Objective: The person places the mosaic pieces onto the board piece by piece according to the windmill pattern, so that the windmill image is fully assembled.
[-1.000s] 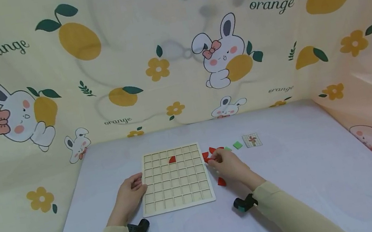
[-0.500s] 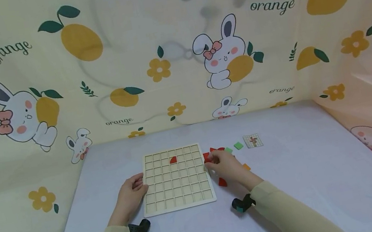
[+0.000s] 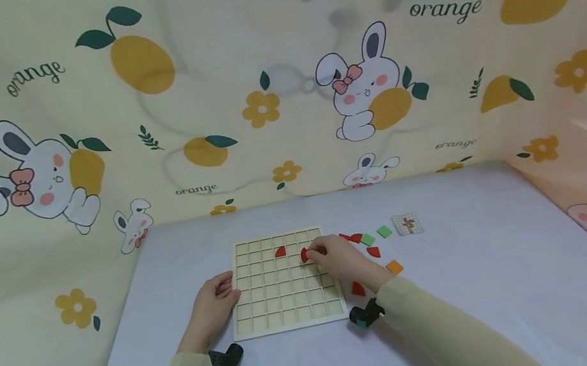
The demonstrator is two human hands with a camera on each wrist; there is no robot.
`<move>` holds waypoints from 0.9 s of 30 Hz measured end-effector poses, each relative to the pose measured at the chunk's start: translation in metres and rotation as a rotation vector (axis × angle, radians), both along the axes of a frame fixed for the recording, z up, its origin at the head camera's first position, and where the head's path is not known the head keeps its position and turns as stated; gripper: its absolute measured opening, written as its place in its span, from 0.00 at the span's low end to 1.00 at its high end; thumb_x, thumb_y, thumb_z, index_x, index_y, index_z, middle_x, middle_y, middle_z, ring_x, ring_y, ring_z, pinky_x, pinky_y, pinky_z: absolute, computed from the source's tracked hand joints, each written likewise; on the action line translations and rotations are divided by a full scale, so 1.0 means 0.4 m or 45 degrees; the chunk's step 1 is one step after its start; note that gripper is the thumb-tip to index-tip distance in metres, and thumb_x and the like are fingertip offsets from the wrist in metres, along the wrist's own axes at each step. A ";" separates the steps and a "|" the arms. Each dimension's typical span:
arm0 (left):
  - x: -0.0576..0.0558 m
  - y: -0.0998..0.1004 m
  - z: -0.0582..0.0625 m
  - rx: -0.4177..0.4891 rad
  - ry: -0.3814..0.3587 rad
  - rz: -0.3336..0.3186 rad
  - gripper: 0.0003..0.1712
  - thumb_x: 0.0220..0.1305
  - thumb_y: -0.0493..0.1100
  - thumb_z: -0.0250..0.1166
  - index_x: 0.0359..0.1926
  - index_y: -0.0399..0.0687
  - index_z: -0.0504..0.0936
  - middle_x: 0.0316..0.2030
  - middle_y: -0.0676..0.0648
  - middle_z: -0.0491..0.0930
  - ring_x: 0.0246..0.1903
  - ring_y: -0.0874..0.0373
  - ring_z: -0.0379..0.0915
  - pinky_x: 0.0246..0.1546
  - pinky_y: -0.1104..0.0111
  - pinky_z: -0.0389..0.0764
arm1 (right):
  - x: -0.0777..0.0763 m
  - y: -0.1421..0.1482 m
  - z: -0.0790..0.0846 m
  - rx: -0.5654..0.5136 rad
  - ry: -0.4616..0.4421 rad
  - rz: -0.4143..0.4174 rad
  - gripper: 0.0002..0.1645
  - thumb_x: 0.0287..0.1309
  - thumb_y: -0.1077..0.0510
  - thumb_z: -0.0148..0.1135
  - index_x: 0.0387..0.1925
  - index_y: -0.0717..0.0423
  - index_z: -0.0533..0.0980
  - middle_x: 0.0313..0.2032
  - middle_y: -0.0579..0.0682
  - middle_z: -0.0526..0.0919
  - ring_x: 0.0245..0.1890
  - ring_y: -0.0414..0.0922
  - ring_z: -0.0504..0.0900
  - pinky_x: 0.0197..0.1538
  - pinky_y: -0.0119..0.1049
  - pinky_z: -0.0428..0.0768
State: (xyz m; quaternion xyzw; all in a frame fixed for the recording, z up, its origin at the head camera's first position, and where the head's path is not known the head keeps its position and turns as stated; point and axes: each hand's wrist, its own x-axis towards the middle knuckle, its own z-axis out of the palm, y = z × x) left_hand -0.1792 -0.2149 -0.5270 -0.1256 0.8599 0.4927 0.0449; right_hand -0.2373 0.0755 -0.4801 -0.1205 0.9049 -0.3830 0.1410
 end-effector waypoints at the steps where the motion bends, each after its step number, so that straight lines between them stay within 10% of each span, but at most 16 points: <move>1: 0.000 -0.001 -0.001 0.002 -0.002 0.002 0.31 0.64 0.41 0.62 0.67 0.46 0.66 0.55 0.44 0.71 0.54 0.53 0.69 0.56 0.60 0.74 | -0.004 -0.008 -0.001 -0.010 0.002 0.012 0.08 0.66 0.48 0.59 0.38 0.44 0.81 0.33 0.44 0.79 0.34 0.45 0.75 0.35 0.36 0.76; 13: 0.003 0.008 -0.006 0.058 0.004 -0.008 0.30 0.64 0.40 0.63 0.66 0.46 0.68 0.55 0.45 0.71 0.54 0.53 0.69 0.56 0.59 0.74 | -0.047 -0.103 -0.007 0.139 0.072 0.205 0.10 0.65 0.52 0.58 0.28 0.48 0.78 0.27 0.43 0.77 0.28 0.41 0.73 0.31 0.34 0.73; 27: 0.000 -0.008 -0.006 0.042 0.028 0.008 0.30 0.63 0.40 0.63 0.66 0.46 0.68 0.53 0.45 0.72 0.52 0.54 0.70 0.55 0.60 0.74 | -0.037 -0.161 -0.031 0.137 0.102 0.026 0.09 0.59 0.48 0.66 0.28 0.46 0.78 0.28 0.42 0.78 0.30 0.43 0.75 0.34 0.36 0.75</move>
